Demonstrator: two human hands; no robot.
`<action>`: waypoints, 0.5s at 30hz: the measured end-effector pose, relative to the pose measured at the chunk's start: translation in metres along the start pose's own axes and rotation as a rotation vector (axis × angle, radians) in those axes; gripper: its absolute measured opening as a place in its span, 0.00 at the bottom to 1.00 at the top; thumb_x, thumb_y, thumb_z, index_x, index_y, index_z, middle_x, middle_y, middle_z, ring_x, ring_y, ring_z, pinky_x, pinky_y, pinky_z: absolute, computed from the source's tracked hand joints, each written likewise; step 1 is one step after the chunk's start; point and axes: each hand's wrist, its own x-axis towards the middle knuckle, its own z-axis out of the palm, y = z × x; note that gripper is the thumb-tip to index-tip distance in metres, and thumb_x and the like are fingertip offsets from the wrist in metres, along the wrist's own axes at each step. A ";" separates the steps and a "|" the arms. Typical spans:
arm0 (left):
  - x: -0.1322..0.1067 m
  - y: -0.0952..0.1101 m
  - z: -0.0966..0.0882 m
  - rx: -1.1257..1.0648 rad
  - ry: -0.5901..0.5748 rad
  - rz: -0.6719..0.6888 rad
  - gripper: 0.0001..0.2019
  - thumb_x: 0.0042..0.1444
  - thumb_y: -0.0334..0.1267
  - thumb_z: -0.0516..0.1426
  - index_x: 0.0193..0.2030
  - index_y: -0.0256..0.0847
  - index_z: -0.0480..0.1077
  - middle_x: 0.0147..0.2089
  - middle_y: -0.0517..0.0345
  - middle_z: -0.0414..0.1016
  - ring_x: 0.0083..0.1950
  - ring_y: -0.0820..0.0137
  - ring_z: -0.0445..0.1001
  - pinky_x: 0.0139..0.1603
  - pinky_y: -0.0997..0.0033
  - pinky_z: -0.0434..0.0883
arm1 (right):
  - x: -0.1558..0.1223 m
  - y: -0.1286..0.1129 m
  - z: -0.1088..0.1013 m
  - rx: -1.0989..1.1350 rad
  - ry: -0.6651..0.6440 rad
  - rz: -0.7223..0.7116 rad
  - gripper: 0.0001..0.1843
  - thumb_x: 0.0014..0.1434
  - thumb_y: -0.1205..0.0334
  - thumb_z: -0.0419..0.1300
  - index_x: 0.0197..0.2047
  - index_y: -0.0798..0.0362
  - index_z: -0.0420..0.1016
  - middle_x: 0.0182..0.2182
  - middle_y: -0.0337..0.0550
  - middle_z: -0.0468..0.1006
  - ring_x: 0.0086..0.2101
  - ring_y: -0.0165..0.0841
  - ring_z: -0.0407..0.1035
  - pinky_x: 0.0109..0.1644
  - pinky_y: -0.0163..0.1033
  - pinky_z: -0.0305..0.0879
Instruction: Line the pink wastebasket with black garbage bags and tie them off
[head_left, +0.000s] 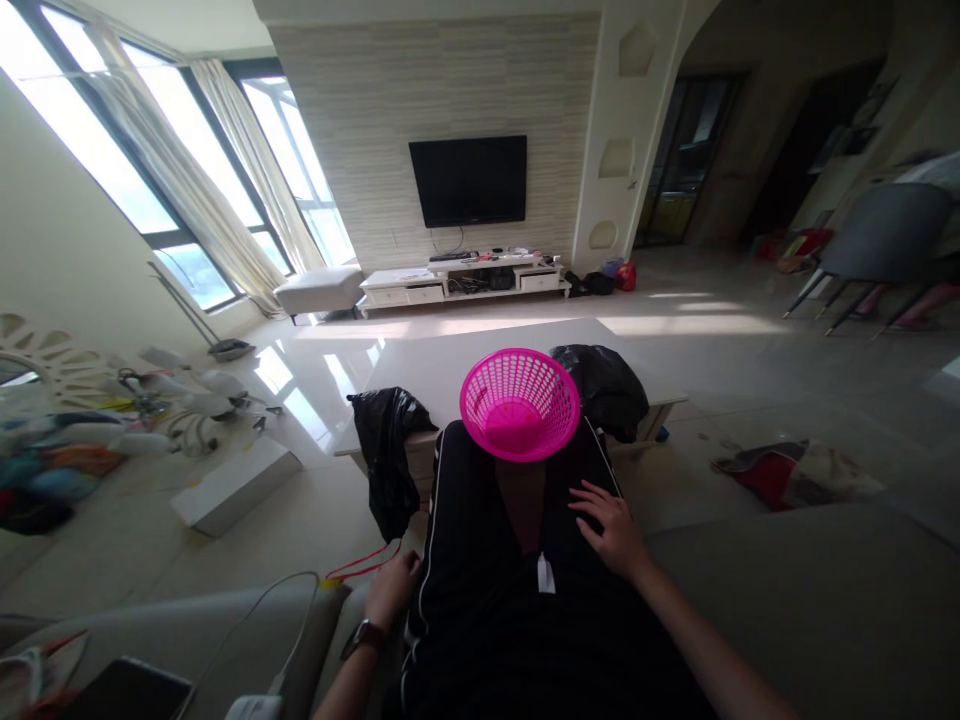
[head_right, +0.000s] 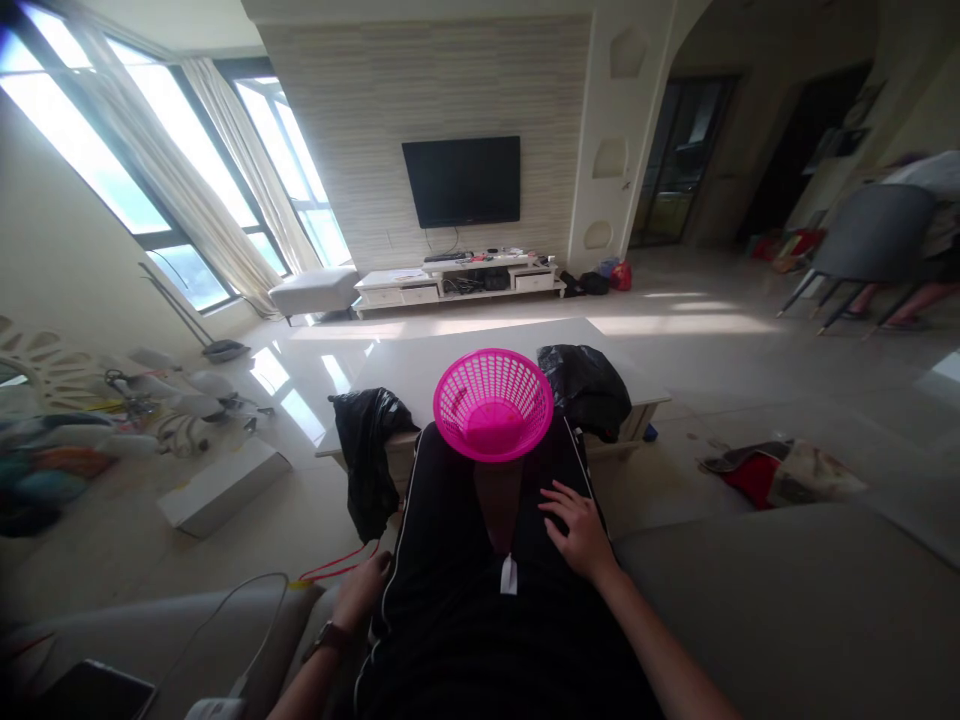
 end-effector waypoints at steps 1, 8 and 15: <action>-0.001 0.000 0.000 0.003 0.004 -0.003 0.23 0.69 0.48 0.44 0.50 0.42 0.77 0.52 0.38 0.82 0.58 0.48 0.79 0.55 0.53 0.70 | 0.000 0.001 0.000 0.002 0.010 0.005 0.15 0.65 0.59 0.59 0.50 0.44 0.84 0.61 0.46 0.80 0.68 0.51 0.65 0.65 0.63 0.60; 0.000 0.001 -0.006 0.022 -0.012 0.004 0.24 0.70 0.50 0.43 0.53 0.46 0.77 0.55 0.42 0.83 0.57 0.48 0.80 0.51 0.55 0.71 | -0.006 -0.003 0.002 0.051 0.039 0.026 0.14 0.66 0.60 0.58 0.50 0.44 0.83 0.60 0.46 0.81 0.67 0.49 0.66 0.65 0.62 0.60; 0.000 0.001 -0.008 0.014 -0.022 0.010 0.23 0.69 0.51 0.44 0.51 0.47 0.77 0.52 0.45 0.84 0.55 0.50 0.81 0.50 0.56 0.71 | 0.012 0.034 0.005 0.453 0.375 0.379 0.14 0.60 0.49 0.62 0.43 0.47 0.82 0.53 0.51 0.81 0.59 0.50 0.71 0.65 0.61 0.65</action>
